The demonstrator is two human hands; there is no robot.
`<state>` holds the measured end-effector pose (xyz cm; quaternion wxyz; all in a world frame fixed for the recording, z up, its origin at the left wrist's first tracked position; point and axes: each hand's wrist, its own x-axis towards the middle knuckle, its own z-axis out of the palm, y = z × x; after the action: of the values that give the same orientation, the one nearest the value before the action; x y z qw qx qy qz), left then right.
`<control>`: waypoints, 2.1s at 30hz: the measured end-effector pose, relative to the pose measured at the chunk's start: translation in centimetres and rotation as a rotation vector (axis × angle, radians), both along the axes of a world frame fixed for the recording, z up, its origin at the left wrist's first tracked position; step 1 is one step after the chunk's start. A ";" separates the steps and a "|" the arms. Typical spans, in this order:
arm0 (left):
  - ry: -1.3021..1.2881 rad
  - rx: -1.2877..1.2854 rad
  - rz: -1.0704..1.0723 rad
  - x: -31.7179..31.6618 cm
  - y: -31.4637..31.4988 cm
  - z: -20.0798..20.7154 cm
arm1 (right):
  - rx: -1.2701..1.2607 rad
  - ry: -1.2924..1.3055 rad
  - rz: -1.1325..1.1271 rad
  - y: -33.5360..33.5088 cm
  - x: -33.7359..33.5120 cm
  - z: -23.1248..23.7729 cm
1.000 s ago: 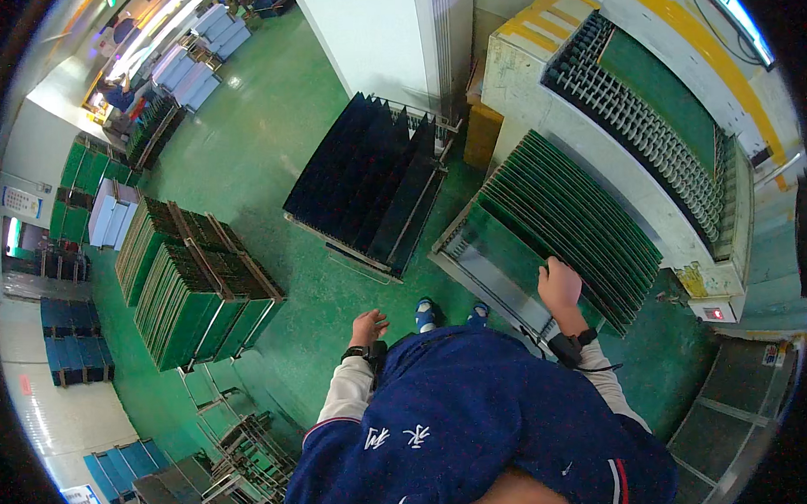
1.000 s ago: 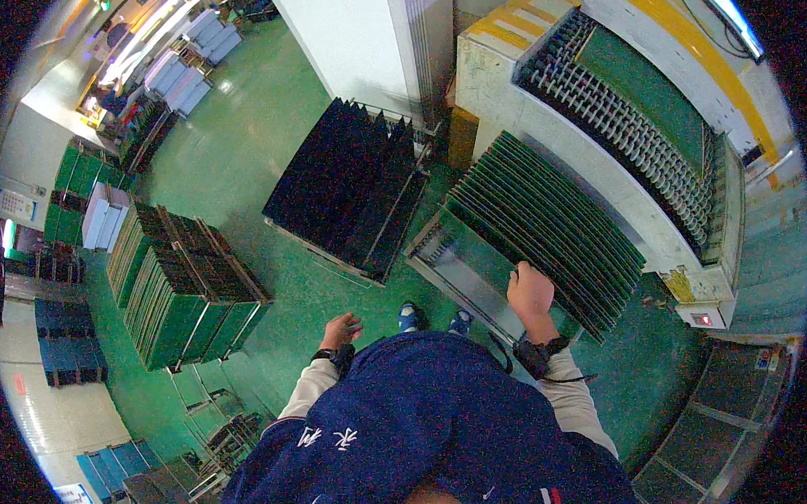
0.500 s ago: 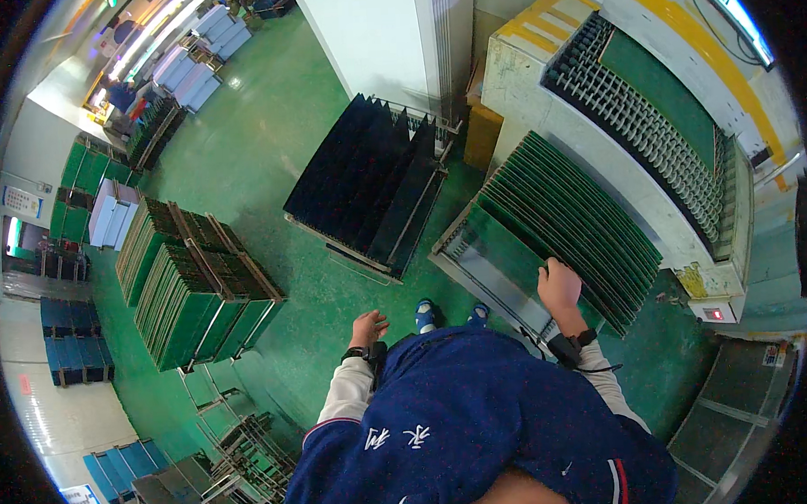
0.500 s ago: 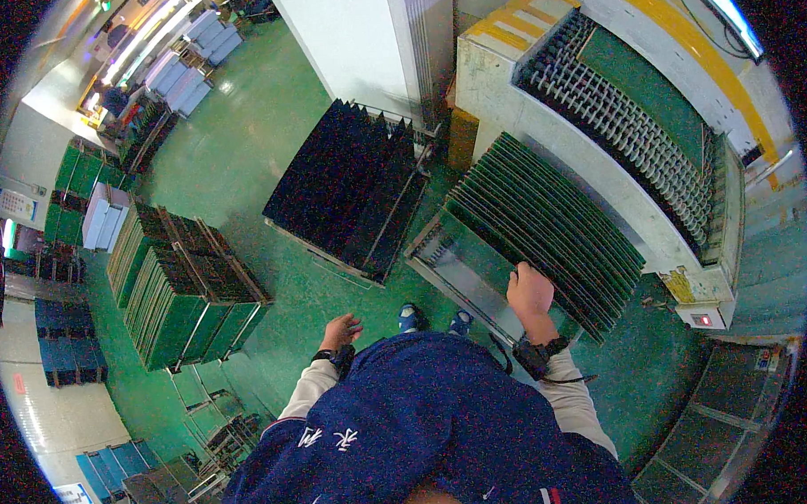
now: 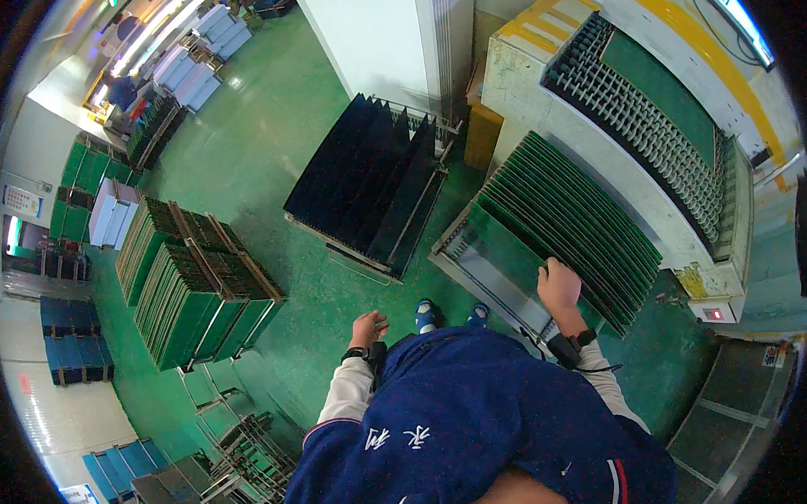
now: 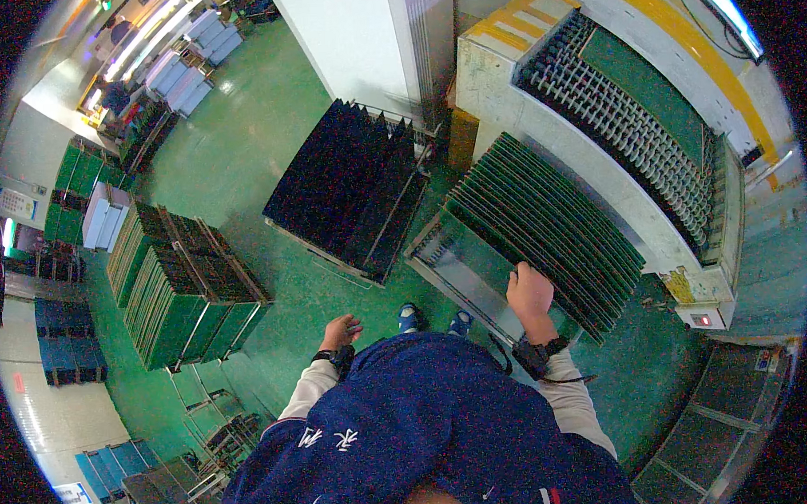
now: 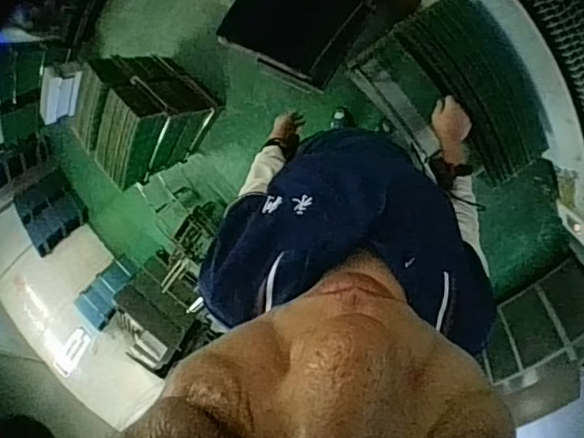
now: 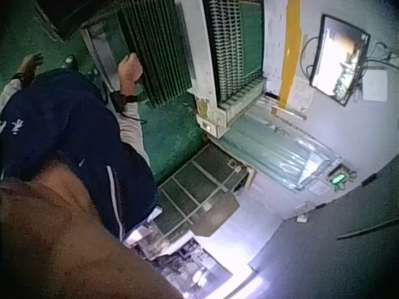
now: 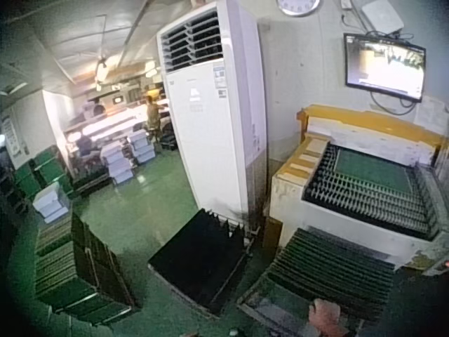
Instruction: Placing green printed circuit boards onto a conveyor belt and into storage racks in a factory setting.
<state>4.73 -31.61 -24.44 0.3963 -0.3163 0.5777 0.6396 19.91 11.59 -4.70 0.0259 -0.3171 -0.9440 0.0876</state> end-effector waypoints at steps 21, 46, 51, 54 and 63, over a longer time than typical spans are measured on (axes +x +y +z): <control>0.317 0.112 -0.203 0.1 -2.3 -5.9 | -0.158 -0.003 0.057 0.1 -0.5 4.1; 0.392 0.020 -0.365 -1.6 -2.1 -8.3 | -1.417 1.624 -0.535 17.8 9.0 15.0; 0.131 0.028 -0.108 -1.0 0.7 -3.9 | -1.562 1.680 -0.775 22.3 8.8 9.0; 0.025 0.037 0.026 -0.2 1.6 -1.5 | -1.593 1.648 -0.744 23.6 8.4 6.5; -0.005 0.026 0.091 0.2 2.7 -0.8 | -1.736 1.330 -0.780 25.9 5.4 5.3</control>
<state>4.97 -28.92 -25.25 0.3724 -0.3388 0.5533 0.6636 25.26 37.53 0.59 0.3159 -0.3889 -0.2049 0.8408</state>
